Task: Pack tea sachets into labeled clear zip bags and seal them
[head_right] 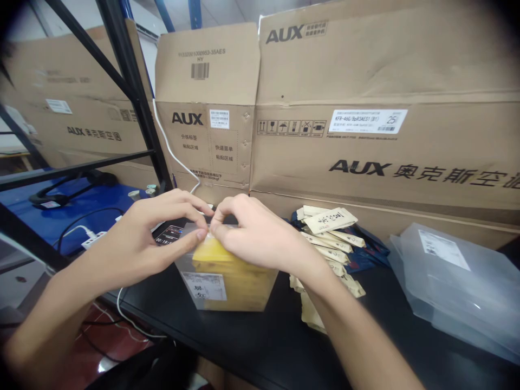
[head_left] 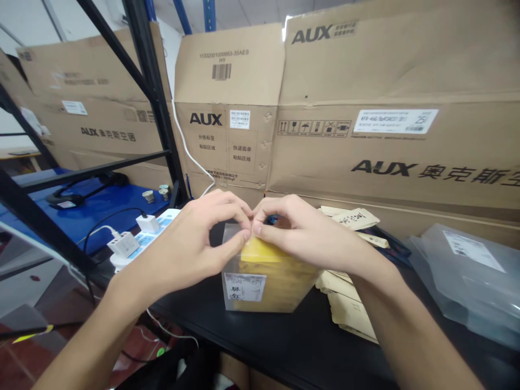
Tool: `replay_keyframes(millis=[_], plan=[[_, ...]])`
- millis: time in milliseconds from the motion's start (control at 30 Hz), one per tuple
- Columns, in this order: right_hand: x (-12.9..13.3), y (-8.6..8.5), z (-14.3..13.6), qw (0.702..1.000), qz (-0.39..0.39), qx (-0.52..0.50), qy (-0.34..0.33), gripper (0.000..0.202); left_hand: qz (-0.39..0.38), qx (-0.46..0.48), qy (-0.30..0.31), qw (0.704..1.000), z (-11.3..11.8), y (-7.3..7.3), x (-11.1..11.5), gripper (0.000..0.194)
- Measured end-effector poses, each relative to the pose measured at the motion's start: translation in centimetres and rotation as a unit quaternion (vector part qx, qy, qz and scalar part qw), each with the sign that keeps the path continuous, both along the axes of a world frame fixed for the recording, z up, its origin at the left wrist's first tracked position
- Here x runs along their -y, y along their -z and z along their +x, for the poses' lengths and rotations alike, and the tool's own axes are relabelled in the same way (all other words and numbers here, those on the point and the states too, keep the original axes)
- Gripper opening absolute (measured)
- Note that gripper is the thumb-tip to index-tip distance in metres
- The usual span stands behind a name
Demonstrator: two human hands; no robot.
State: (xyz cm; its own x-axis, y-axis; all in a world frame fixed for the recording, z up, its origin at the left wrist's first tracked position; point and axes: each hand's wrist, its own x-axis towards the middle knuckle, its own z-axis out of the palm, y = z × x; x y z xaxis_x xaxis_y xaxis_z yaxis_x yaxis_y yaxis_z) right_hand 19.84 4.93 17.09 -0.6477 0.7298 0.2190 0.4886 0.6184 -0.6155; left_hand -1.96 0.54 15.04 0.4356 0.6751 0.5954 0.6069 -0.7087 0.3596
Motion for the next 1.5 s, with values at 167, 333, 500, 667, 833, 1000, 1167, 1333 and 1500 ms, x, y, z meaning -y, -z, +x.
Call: replay_keyframes(millis=[167,333,500,667,833,1000,1167,1333,1500], plan=[[-0.4,0.3,0.1,1.0,0.001,-0.009,-0.012,0.017,-0.034,-0.062,-0.025,0.997,-0.1,-0.2,0.0,0.012],[-0.5,0.3,0.1,0.997,0.01,-0.078,-0.02,0.012,-0.063,-0.045,-0.025,0.997,0.0,-0.4,0.0,0.02],[-0.3,0.2,0.1,0.997,0.023,-0.067,-0.029,0.02,-0.171,0.085,-0.047,0.98,0.4,0.3,-1.2,0.016],[1.0,-0.1,-0.2,0.984,0.175,0.013,-0.027,0.022,-0.229,0.29,-0.024,0.929,1.3,2.0,-2.8,0.025],[3.0,-0.9,0.4,0.97,0.205,0.123,-0.041,0.038,-0.278,0.456,-0.02,0.845,2.2,4.3,-1.8,0.024],[4.4,-0.5,0.8,0.943,0.26,0.207,0.03,0.025,-0.188,0.5,-0.042,0.844,0.3,7.1,-0.7,0.027],[2.7,-0.5,1.8,0.962,0.192,0.167,0.093,0.038,-0.097,0.456,-0.115,0.877,-2.0,12.8,-0.8,0.012],[-3.5,-0.1,4.4,0.979,-0.003,0.125,0.162,0.053,-0.141,0.349,-0.136,0.916,-1.1,17.9,-1.3,0.01],[-8.4,2.9,5.5,0.949,-0.035,-0.01,0.313,0.035,-0.093,0.311,-0.18,0.929,-0.9,18.6,-1.6,0.011]])
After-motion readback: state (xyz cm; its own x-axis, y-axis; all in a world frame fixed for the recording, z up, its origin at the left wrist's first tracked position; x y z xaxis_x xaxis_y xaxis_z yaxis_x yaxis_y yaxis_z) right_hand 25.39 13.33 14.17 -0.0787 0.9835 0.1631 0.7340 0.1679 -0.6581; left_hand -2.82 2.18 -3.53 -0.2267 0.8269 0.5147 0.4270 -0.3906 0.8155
